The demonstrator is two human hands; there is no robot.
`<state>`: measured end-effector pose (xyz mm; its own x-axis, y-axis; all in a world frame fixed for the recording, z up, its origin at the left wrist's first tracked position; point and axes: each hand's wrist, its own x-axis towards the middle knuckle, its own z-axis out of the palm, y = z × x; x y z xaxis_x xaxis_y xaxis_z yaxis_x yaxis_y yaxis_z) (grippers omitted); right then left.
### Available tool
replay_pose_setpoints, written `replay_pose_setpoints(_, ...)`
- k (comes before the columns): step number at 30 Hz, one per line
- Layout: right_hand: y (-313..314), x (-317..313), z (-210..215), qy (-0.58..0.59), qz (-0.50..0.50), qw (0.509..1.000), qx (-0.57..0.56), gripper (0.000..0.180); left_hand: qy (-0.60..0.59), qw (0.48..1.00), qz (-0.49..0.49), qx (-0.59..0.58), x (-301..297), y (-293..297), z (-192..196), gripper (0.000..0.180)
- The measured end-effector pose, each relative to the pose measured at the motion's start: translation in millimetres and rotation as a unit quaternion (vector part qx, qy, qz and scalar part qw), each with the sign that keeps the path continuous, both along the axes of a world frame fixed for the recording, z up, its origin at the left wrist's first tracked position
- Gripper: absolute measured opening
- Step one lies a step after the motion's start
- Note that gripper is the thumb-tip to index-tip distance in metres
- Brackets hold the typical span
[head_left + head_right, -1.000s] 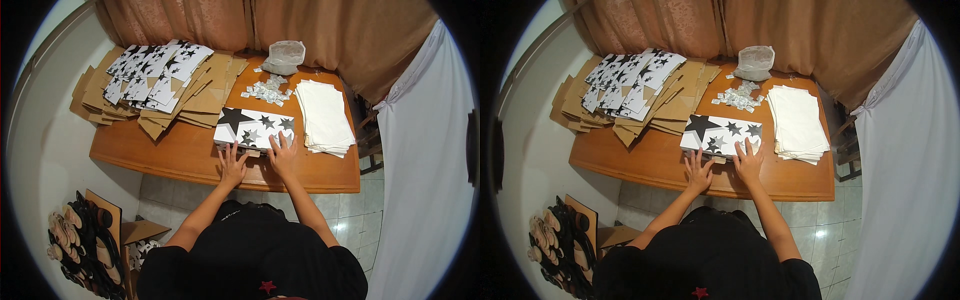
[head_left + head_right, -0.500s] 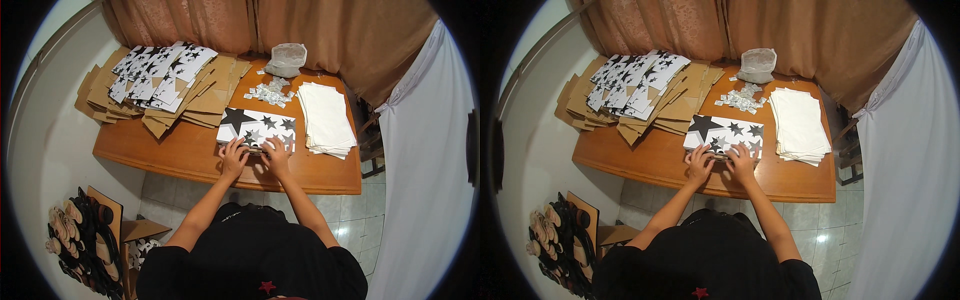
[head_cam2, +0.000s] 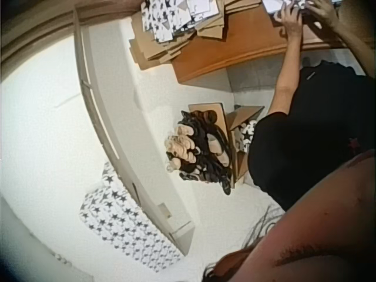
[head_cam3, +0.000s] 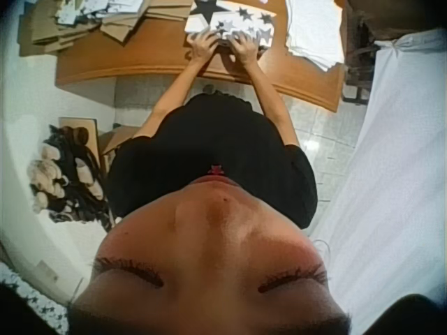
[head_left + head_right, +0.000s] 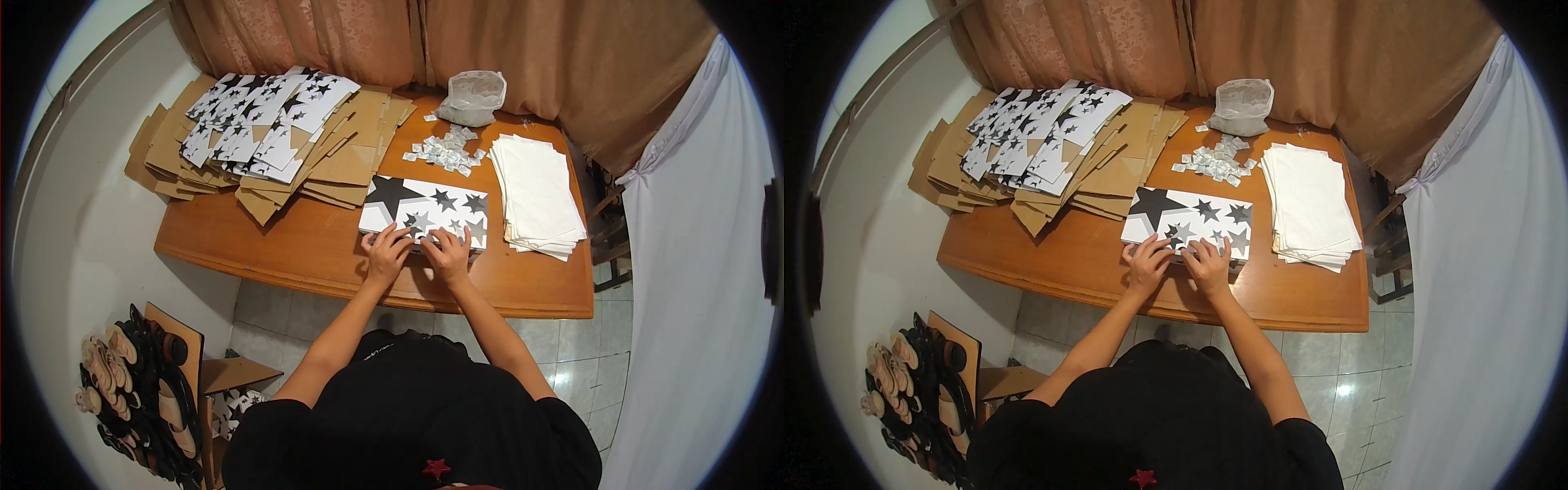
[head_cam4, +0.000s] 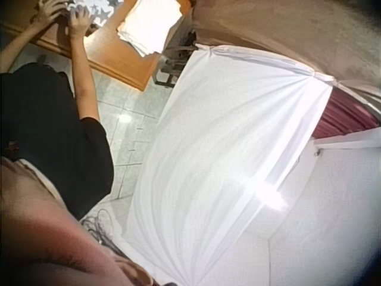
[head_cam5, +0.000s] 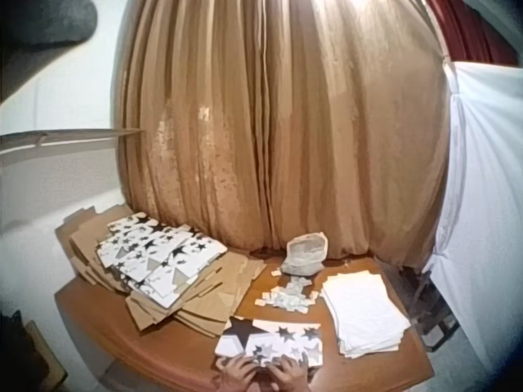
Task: Folding flat cardboard into shoe boxes and lining them with tissue paper.
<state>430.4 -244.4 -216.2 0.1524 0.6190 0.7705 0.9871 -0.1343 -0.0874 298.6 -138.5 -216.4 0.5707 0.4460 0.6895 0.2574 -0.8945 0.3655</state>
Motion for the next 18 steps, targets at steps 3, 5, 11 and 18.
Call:
replay_pose_setpoints(3,0.8,-0.7,-0.4,-0.014,-0.001,1.0,-0.005,0.016,-0.009,1.0,0.006,-0.017,2.2,0.5,-0.6,0.016)
replay_pose_setpoints(5,0.8,-1.2,-1.4,-0.02,-0.005,1.0,-0.003,0.017,-0.007,1.0,0.007,-0.016,3.4,-0.2,-0.2,0.018)
replay_pose_setpoints(11,0.7,-3.4,-2.8,-0.032,-0.005,0.999,0.007,0.017,0.007,1.0,0.009,-0.023,2.2,1.8,-2.5,0.022)
replay_pose_setpoints(18,1.2,1.6,-2.0,-0.041,0.011,0.999,0.008,0.016,0.005,0.999,-0.005,-0.05,3.1,4.0,2.1,0.021)
